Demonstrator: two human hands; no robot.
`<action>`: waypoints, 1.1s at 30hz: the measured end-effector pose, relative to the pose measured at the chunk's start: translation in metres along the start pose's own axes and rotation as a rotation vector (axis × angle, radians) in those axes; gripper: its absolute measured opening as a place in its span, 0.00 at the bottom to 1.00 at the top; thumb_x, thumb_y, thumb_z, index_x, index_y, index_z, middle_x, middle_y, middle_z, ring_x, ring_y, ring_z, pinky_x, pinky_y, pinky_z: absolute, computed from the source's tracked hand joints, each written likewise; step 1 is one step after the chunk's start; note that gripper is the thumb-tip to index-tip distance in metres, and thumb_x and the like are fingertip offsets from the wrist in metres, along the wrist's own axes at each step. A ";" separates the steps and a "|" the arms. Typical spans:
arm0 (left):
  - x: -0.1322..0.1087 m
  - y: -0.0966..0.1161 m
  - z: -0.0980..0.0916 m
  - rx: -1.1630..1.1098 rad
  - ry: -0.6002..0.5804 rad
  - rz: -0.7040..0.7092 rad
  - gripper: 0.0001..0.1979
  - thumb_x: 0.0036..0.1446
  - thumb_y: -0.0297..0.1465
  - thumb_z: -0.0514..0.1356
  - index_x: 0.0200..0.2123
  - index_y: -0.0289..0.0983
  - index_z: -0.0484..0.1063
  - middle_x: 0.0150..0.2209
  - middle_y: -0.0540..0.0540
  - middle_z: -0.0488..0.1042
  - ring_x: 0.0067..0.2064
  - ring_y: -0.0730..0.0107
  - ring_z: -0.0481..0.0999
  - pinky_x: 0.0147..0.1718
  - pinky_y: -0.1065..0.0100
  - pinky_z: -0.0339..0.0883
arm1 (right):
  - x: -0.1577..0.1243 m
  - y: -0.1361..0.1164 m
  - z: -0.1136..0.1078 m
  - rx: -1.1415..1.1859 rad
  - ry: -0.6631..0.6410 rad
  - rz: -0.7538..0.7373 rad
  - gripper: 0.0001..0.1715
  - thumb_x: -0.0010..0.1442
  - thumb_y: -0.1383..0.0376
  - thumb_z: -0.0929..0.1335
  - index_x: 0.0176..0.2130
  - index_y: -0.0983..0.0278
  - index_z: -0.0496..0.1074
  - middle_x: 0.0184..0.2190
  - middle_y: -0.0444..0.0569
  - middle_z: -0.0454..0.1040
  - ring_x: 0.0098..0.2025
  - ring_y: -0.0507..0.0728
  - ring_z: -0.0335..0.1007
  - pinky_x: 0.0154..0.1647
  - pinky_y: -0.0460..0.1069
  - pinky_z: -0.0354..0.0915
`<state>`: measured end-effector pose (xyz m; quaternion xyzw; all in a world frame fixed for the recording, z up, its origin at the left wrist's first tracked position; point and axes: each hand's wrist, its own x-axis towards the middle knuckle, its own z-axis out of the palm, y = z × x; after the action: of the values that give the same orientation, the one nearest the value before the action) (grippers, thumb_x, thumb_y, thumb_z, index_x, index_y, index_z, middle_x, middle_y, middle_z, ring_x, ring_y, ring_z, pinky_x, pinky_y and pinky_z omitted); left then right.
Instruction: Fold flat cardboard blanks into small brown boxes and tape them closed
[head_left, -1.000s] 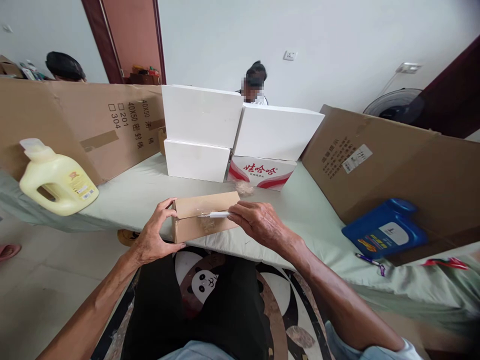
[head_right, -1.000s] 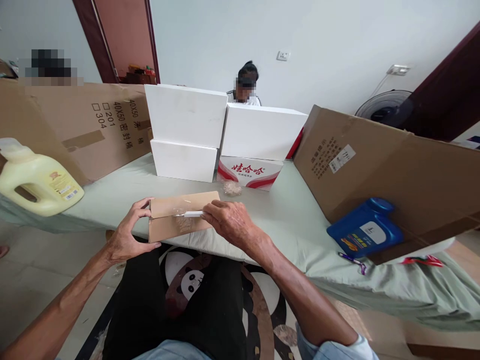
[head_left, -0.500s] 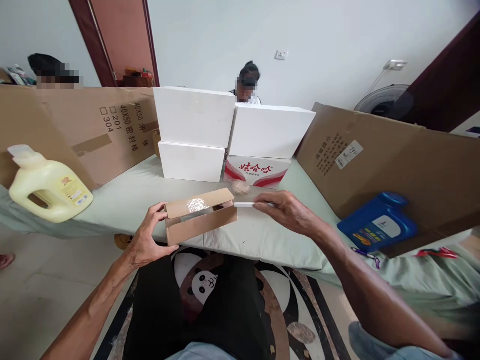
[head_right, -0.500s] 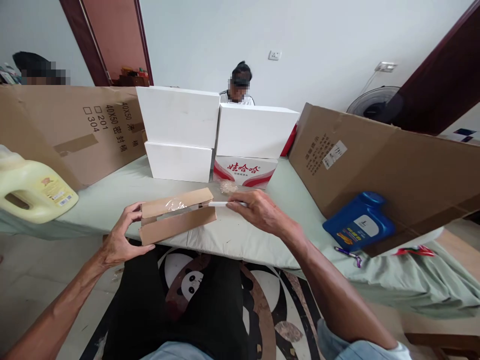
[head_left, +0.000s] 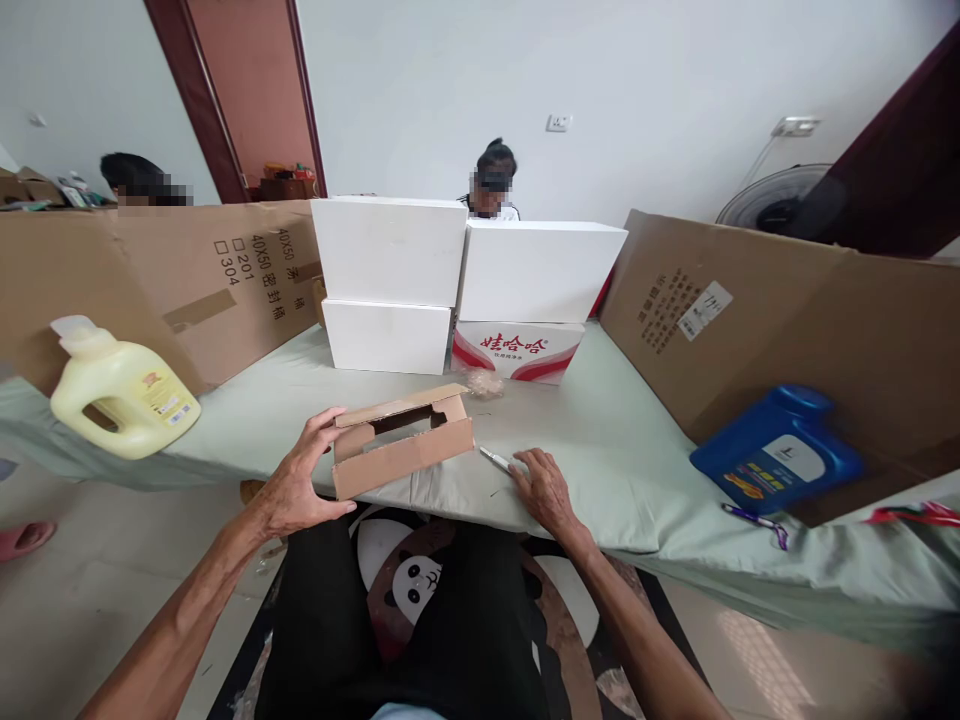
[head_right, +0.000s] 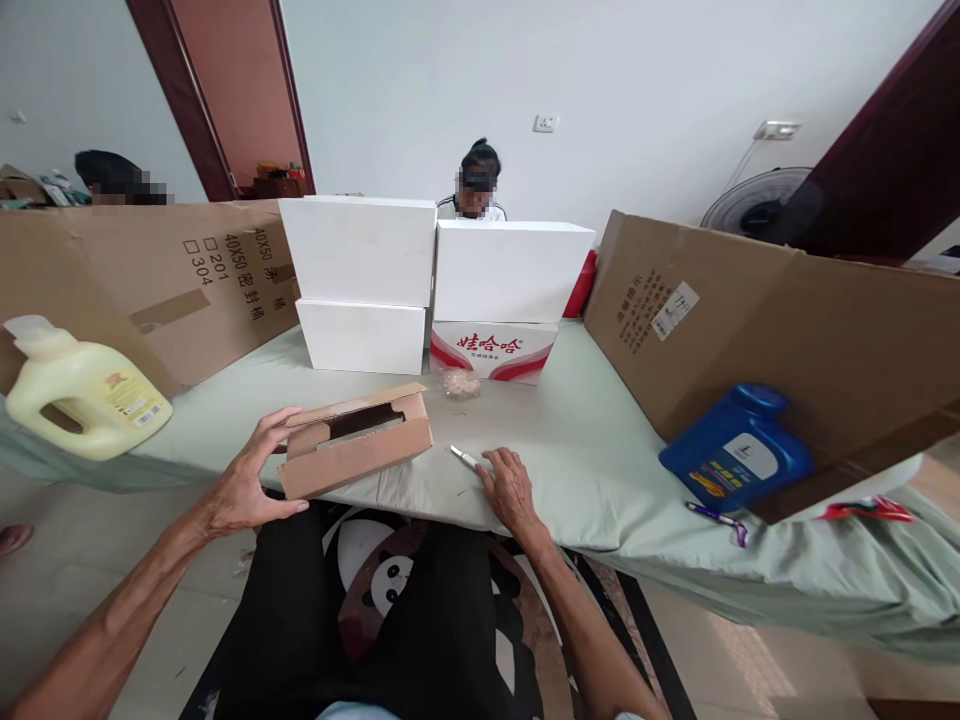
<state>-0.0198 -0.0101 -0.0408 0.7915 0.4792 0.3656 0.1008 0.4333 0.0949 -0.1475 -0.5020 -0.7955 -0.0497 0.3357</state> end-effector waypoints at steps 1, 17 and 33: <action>0.001 0.001 -0.002 0.000 -0.011 -0.007 0.46 0.54 0.34 0.75 0.72 0.48 0.60 0.78 0.36 0.53 0.78 0.35 0.60 0.69 0.41 0.71 | 0.009 -0.010 -0.005 0.037 0.058 -0.040 0.17 0.79 0.57 0.62 0.48 0.62 0.77 0.44 0.58 0.80 0.46 0.66 0.74 0.50 0.58 0.69; 0.009 -0.024 -0.016 -0.154 -0.068 -0.106 0.55 0.47 0.44 0.78 0.75 0.51 0.58 0.73 0.38 0.59 0.74 0.37 0.65 0.65 0.43 0.75 | 0.110 -0.158 -0.057 0.192 -0.141 -0.483 0.24 0.77 0.52 0.69 0.62 0.65 0.75 0.52 0.59 0.80 0.55 0.66 0.69 0.57 0.60 0.64; 0.083 0.019 -0.039 0.204 0.036 0.116 0.11 0.72 0.34 0.59 0.50 0.41 0.81 0.52 0.43 0.84 0.52 0.56 0.84 0.54 0.55 0.76 | 0.118 -0.165 -0.050 0.165 -0.202 -0.411 0.21 0.75 0.57 0.71 0.61 0.64 0.75 0.54 0.60 0.79 0.56 0.67 0.69 0.53 0.59 0.64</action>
<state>-0.0103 0.0416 0.0366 0.8175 0.4690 0.3341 -0.0104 0.2879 0.0830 0.0022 -0.3029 -0.9118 -0.0013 0.2772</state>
